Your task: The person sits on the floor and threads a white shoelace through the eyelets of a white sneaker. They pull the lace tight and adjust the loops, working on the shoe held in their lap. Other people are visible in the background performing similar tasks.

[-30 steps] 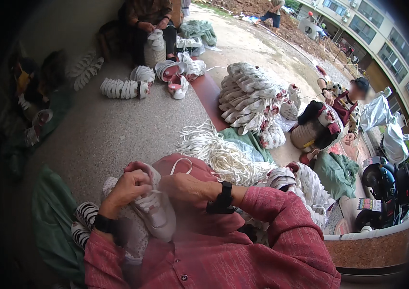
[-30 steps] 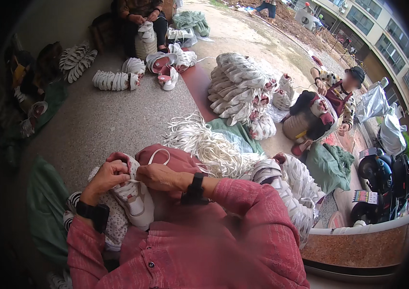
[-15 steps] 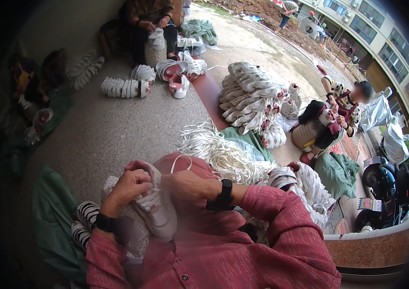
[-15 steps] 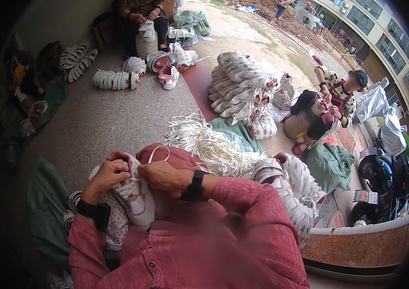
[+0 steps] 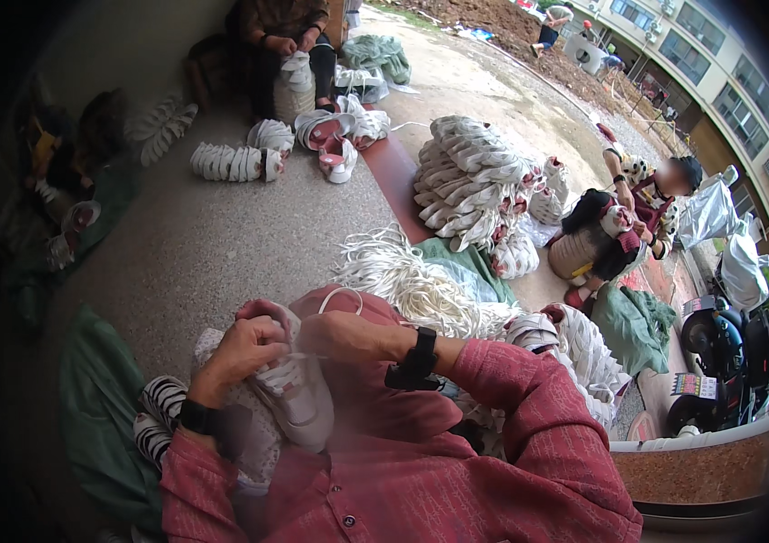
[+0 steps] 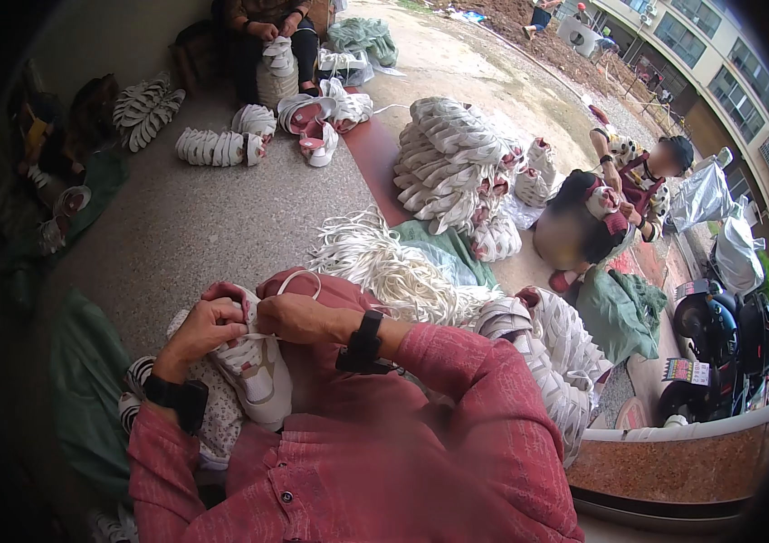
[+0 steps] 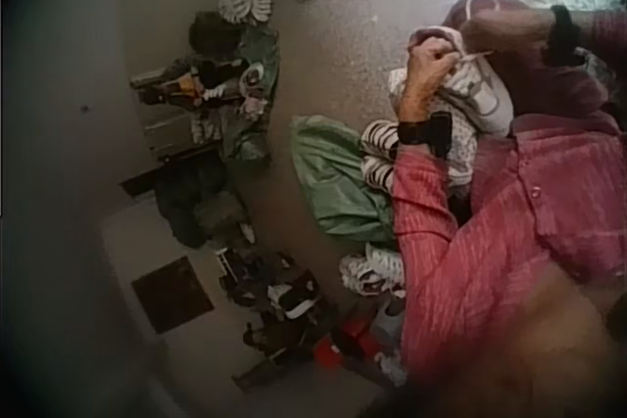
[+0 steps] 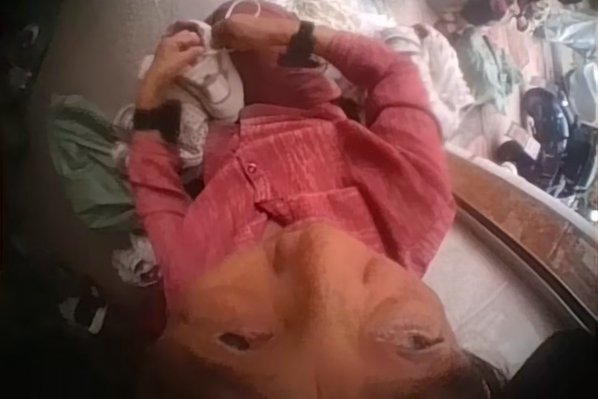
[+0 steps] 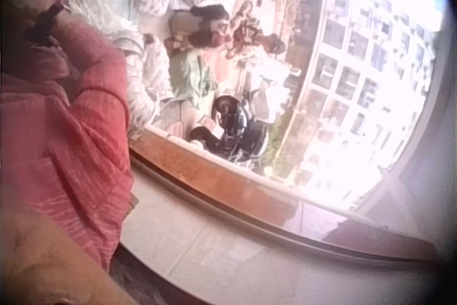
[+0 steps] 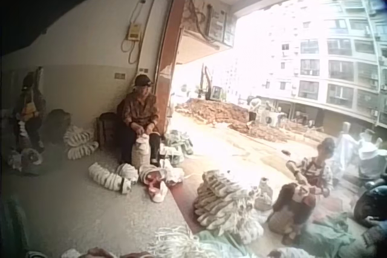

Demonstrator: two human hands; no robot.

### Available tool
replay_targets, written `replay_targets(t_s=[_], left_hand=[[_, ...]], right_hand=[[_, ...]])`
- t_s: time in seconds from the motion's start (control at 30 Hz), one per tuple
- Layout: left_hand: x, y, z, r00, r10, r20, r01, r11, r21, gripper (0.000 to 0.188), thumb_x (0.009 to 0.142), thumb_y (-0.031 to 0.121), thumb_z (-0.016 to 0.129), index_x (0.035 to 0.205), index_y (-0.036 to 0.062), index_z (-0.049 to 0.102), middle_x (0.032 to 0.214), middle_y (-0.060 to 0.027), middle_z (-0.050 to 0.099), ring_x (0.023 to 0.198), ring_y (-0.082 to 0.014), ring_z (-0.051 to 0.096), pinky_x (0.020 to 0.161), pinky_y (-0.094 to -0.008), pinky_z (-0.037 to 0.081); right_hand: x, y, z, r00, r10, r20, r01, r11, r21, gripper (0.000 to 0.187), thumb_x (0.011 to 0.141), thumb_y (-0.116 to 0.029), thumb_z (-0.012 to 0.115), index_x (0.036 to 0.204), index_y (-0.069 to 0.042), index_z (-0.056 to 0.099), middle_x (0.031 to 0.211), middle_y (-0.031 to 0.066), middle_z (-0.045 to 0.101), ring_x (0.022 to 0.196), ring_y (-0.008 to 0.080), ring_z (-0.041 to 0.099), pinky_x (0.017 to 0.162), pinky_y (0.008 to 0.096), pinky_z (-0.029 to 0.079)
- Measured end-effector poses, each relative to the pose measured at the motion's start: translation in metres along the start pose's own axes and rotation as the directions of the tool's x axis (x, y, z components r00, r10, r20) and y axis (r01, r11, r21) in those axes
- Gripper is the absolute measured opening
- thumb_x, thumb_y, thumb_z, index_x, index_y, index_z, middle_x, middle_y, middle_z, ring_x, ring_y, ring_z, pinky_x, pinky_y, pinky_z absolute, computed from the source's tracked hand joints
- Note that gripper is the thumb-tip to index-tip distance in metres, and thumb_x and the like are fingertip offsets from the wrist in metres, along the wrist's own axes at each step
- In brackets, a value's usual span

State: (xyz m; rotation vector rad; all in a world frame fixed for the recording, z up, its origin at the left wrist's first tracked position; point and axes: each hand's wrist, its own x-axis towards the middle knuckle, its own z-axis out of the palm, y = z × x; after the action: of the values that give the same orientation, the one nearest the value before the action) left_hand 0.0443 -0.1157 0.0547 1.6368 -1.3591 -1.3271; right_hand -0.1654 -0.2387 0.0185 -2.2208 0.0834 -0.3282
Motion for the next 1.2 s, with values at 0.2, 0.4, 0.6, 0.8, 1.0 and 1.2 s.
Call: replay_targets(t_s=[0.2, 0.4, 0.6, 0.8, 1.0, 1.2], left_hand=[[0.001, 0.0, 0.003, 0.999, 0.049, -0.002, -0.049, 0.998, -0.027, 0.011, 0.084, -0.001, 0.068, 0.094, -0.003, 0.071, 0.082, -0.0017, 0.064, 0.07, -0.0092, 0.061, 0.063, -0.0244, 0.05], [-0.004, -0.002, -0.003, 0.999, 0.038, -0.004, -0.038, 0.999, -0.02, 0.011, 0.083, -0.001, 0.068, 0.093, -0.0043, 0.071, 0.09, -0.0024, 0.06, 0.073, -0.0103, 0.062, 0.063, -0.0256, 0.051], [0.006, 0.004, 0.007, 0.999, 0.049, 0.008, -0.049, 0.999, 0.019, 0.008, 0.081, 0.001, 0.069, 0.087, -0.0043, 0.069, 0.085, -0.0027, 0.06, 0.071, -0.0114, 0.063, 0.062, -0.0266, 0.051], [-0.002, 0.004, 0.005, 0.993, 0.069, -0.094, -0.044, 0.97, 0.239, 0.009, 0.081, 0.004, 0.067, 0.088, -0.001, 0.069, 0.08, -0.0046, 0.063, 0.069, -0.0127, 0.063, 0.063, -0.0298, 0.05], [-0.001, -0.004, 0.003, 0.993, 0.097, -0.073, -0.08, 0.975, 0.205, 0.008, 0.081, 0.005, 0.067, 0.084, -0.0023, 0.066, 0.08, -0.0041, 0.062, 0.069, -0.0118, 0.063, 0.062, -0.0289, 0.049], [-0.001, 0.0, 0.008, 0.994, 0.072, -0.086, -0.061, 0.99, 0.13, 0.009, 0.079, 0.004, 0.07, 0.081, -0.0032, 0.065, 0.079, -0.0031, 0.059, 0.069, -0.0114, 0.062, 0.062, -0.0274, 0.048]], right_hand=[[0.003, 0.003, 0.004, 0.999, 0.042, 0.0, -0.042, 0.999, -0.02, 0.017, 0.089, -0.016, 0.059, 0.09, 0.001, 0.064, 0.083, 0.0204, 0.066, 0.08, 0.0389, 0.067, 0.069, 0.0445, 0.051], [0.001, -0.044, 0.007, 0.996, -0.072, -0.058, 0.03, 0.845, -0.534, 0.015, 0.085, -0.012, 0.062, 0.082, 0.002, 0.064, 0.077, 0.0221, 0.065, 0.077, 0.0372, 0.068, 0.065, 0.0426, 0.053], [0.0, 0.021, 0.007, 0.985, 0.149, 0.093, -0.165, 0.964, 0.207, 0.01, 0.082, -0.009, 0.061, 0.083, 0.0, 0.066, 0.075, 0.0219, 0.066, 0.074, 0.0372, 0.069, 0.061, 0.0446, 0.054], [0.015, -0.018, 0.014, 0.998, -0.056, -0.02, 0.045, 0.935, -0.351, 0.011, 0.077, -0.007, 0.061, 0.084, 0.0, 0.066, 0.076, 0.0227, 0.066, 0.072, 0.0377, 0.069, 0.057, 0.0441, 0.054], [0.006, 0.013, -0.007, 0.98, 0.177, 0.091, -0.197, 0.806, 0.558, 0.015, 0.091, -0.005, 0.059, 0.104, 0.0, 0.063, 0.08, 0.0034, 0.065, 0.069, 0.0148, 0.065, 0.057, 0.0325, 0.052], [0.007, 0.02, -0.014, 0.967, 0.131, 0.22, -0.218, 0.874, 0.434, 0.003, 0.083, -0.007, 0.064, 0.083, -0.008, 0.067, 0.069, 0.0026, 0.062, 0.063, 0.0156, 0.063, 0.056, 0.0322, 0.049]])
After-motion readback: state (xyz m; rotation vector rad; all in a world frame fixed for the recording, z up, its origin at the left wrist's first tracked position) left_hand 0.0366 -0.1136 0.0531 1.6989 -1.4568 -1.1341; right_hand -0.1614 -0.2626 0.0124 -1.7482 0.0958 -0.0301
